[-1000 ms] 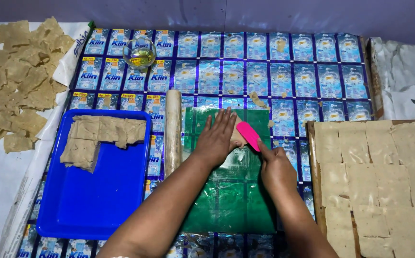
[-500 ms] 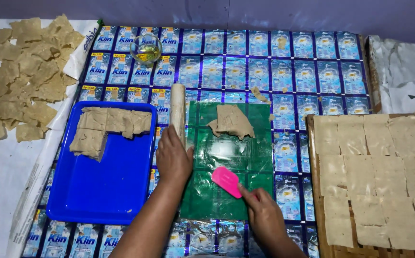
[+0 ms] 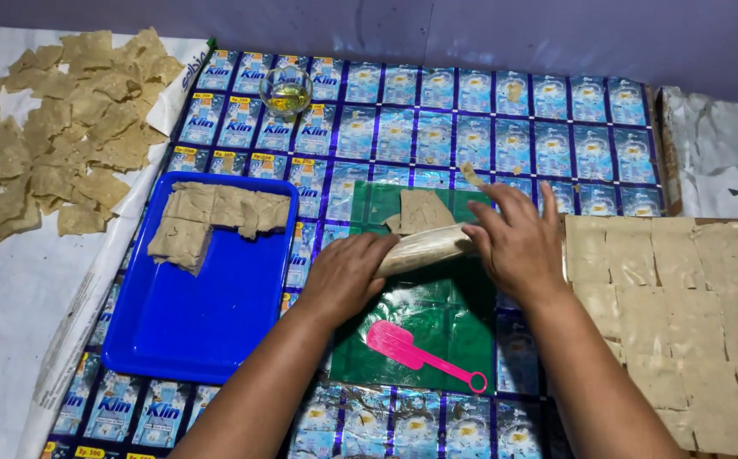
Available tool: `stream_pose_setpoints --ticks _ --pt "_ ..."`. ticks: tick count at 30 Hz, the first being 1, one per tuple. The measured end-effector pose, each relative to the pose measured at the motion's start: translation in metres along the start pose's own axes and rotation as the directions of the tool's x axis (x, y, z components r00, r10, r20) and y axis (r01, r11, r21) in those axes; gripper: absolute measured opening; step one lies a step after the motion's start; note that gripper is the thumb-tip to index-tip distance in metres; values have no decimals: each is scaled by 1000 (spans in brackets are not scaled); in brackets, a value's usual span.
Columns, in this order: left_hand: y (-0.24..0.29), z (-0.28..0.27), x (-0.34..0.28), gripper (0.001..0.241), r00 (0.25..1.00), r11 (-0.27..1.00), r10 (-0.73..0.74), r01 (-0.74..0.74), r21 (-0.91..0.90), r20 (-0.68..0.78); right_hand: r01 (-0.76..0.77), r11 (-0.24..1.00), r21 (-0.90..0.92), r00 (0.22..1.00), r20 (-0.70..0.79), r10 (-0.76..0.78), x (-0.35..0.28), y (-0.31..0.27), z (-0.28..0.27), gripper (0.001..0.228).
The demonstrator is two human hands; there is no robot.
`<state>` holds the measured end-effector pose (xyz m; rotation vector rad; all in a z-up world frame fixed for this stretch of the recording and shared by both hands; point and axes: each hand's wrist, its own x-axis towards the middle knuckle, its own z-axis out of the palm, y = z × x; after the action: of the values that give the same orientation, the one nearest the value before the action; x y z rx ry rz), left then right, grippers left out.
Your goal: Rolling out dough with a wooden pin and cutting it into square pieces using a plastic scraper.
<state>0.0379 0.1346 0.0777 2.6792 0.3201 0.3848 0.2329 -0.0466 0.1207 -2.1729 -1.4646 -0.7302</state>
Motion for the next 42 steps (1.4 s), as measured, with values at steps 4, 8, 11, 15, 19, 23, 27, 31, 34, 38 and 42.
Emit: stream_pose_setpoints --ticks 4,8,11,15,19,23,27,31,34,38,42 --pt "-20 19 44 66 996 999 40 -40 0 78 -62 998 -24 912 406 66 -16 52 88 32" --pt "-39 32 64 59 993 1000 22 -23 9 116 -154 986 72 926 360 118 -23 62 123 33" --pt "-47 43 74 44 994 1000 -6 7 -4 106 -194 980 52 900 406 156 -28 63 131 34" --pt "-57 59 89 29 989 992 -118 115 44 91 -301 954 -9 813 520 261 -29 64 134 39" --pt "-69 71 97 28 987 991 -134 131 39 90 -379 925 -11 759 569 318 -32 66 138 40" --pt "-64 68 106 27 967 978 -208 206 31 149 -396 918 -28 695 645 319 -29 68 141 39" --pt "-65 76 98 39 979 972 -202 200 124 2 -366 926 -93 736 580 349 -36 63 142 34" --pt "-65 93 66 55 985 974 -72 104 200 -159 -335 942 -23 850 425 313 -58 43 127 45" --pt "-56 88 47 61 987 977 -25 57 206 -156 -276 959 -58 896 346 279 -82 32 123 56" --pt "-61 96 40 57 988 981 5 25 192 -154 -291 954 -71 898 324 298 -98 26 125 62" --pt "-73 99 78 56 991 971 -131 121 207 33 -359 922 -142 805 453 383 -70 45 141 62"
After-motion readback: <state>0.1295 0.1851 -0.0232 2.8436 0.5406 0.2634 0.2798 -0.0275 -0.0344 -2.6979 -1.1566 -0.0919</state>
